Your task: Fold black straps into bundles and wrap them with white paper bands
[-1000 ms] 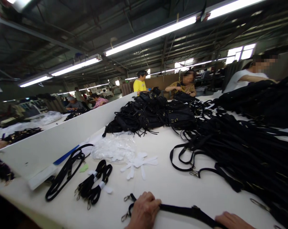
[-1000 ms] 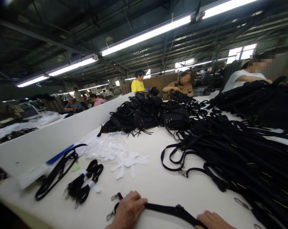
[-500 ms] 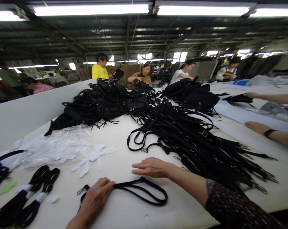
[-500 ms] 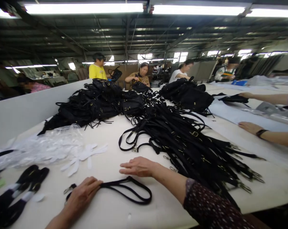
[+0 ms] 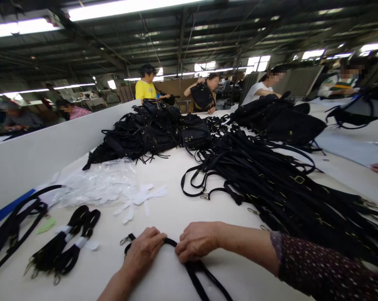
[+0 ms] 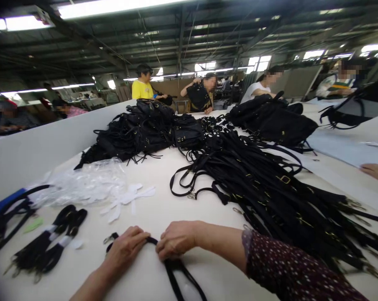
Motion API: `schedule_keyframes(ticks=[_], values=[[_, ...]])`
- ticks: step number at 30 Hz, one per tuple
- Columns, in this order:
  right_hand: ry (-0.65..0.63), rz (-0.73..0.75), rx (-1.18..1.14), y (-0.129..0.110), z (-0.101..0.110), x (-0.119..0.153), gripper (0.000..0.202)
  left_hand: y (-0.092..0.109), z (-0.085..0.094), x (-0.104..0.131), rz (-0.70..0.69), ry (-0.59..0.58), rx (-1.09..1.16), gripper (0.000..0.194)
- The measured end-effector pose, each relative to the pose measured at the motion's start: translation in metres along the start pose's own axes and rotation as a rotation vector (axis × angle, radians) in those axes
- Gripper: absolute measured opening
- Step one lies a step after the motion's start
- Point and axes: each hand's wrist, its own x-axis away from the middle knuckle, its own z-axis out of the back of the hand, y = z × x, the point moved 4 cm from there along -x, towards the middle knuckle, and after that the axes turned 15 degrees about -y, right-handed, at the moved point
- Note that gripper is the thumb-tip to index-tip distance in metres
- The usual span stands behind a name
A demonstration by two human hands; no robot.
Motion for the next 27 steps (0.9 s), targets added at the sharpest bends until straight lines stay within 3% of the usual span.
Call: schedule_keyframes(ticks=[9,13,17,20,21,27], values=[[0.083,-0.633,-0.353,-0.001,-0.002,-0.026,0.025,-0.039,0.021,0.023,0.112,-0.135,0.035,0.031],[0.126,-0.843,-0.402,-0.005,-0.003,-0.037,0.026,-0.039,0.03,0.031,0.101,-0.172,0.033,0.035],[0.148,-0.924,-0.418,-0.008,-0.002,-0.041,0.029,-0.027,0.035,0.041,0.066,-0.225,0.019,0.04],[0.152,-0.942,-0.408,-0.009,-0.003,-0.041,0.03,-0.026,0.029,0.05,0.063,-0.22,-0.055,0.069],[0.152,-0.942,-0.401,-0.009,-0.004,-0.041,0.03,-0.027,0.024,0.053,0.065,-0.202,-0.084,0.071],[0.167,-0.914,-0.331,-0.02,-0.005,-0.033,0.018,-0.042,-0.011,0.058,0.101,0.063,-0.164,0.037]])
